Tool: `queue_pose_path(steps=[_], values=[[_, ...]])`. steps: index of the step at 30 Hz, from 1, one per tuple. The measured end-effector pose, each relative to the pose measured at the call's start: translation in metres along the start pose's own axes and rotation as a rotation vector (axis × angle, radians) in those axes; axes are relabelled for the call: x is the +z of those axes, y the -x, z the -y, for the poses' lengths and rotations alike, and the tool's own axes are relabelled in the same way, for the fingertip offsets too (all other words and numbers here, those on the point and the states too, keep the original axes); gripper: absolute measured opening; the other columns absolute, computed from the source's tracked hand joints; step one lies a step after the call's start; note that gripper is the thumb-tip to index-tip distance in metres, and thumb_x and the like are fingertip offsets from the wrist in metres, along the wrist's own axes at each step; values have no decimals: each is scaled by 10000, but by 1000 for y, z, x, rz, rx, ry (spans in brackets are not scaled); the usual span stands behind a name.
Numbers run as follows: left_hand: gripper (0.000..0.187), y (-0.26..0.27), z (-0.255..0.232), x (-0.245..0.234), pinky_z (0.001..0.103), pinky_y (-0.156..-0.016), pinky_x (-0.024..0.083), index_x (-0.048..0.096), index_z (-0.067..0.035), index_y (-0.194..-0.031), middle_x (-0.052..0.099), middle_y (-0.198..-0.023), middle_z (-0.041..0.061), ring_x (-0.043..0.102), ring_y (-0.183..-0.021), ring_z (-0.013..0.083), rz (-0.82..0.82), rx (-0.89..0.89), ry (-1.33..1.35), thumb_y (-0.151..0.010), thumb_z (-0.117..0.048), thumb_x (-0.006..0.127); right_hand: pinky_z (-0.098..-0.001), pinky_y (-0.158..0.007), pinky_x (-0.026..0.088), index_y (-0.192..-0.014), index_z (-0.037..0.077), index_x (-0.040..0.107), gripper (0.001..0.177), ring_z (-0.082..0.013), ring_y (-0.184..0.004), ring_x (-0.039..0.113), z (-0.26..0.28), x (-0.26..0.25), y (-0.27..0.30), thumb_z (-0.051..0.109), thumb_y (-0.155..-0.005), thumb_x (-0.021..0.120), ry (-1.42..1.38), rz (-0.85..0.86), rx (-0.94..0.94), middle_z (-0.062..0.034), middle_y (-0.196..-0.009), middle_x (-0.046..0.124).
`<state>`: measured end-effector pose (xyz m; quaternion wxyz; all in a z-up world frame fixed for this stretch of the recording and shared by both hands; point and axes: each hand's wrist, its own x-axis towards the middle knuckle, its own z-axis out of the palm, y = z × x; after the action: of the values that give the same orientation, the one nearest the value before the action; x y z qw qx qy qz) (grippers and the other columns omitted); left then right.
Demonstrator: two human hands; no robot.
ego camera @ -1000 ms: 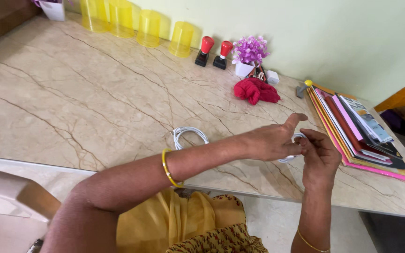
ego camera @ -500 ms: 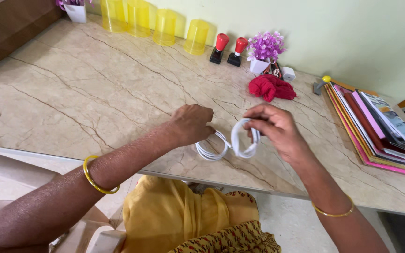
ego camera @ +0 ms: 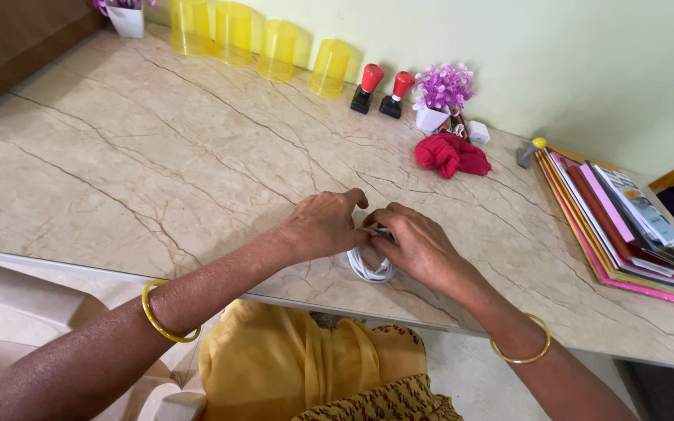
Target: The person coils a white USB cable by hand, then gathers several pens and markers from a table and places them into a black mesh pen holder.
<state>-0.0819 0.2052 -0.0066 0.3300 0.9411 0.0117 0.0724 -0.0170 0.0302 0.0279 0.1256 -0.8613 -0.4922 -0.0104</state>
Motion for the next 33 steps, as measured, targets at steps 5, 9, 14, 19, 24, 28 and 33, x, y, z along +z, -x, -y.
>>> queue_pose_path(steps=[5, 9, 14, 19, 24, 28, 33], values=[[653, 2, -2, 6, 436, -862, 545, 553, -78, -1332, 764, -954, 124, 730, -966, 294, -112, 19, 56, -782, -341, 787, -452, -805, 543, -1037, 34, 680, 217, -351, -961, 682, -9, 1, -2, 82, -826, 697, 11, -46, -35, -148, -1036, 692], [568, -14, -10, 6, 409, -794, 580, 612, -82, -1275, 738, -943, 160, 746, -911, 303, -102, 58, 170, -795, -321, 800, -462, -737, 536, -1061, 49, 660, 185, -349, -904, 701, -22, -14, 5, 81, -879, 676, -73, -171, -40, -136, -975, 720], [414, -83, -43, 5, 406, -707, 578, 707, -66, -1146, 752, -841, 167, 762, -775, 289, -137, 205, 316, -788, -259, 783, -444, -670, 537, -1042, 51, 662, 160, -325, -789, 726, -70, -58, 0, 88, -889, 686, -116, -336, 22, -144, -923, 716], [450, -201, -86, 31, 475, -767, 554, 554, -2, -1271, 721, -842, 221, 731, -824, 361, -352, 363, 299, -947, -297, 662, -474, -734, 536, -1046, 50, 706, 150, -365, -851, 705, -164, -122, -23, 110, -910, 725, 179, -550, 107, -181, -957, 734], [459, -290, -101, 97, 526, -897, 540, 572, -7, -1237, 684, -1131, 223, 630, -1103, 421, -307, 379, -236, -913, -311, 688, -491, -781, 543, -1056, 91, 745, 161, -373, -885, 713, -286, -157, -75, 157, -910, 743, 284, -546, 387, -172, -961, 745], [485, -309, -104, 141, 560, -968, 470, 589, -63, -1290, 594, -1320, 180, 521, -1273, 369, -139, 357, -394, -902, -338, 688, -487, -809, 553, -982, 95, 763, 150, -367, -926, 711, -377, -141, -126, 149, -842, 772, 344, -482, 431, -164, -957, 750], [360, -293, -86, 163, 517, -910, 495, 695, -23, -1132, 613, -1238, 219, 571, -1142, 379, -187, 479, -529, -927, -318, 675, -490, -807, 570, -956, 109, 777, 112, -362, -947, 721, -443, -112, -173, 143, -850, 762, 411, -354, 460, -159, -996, 753]])
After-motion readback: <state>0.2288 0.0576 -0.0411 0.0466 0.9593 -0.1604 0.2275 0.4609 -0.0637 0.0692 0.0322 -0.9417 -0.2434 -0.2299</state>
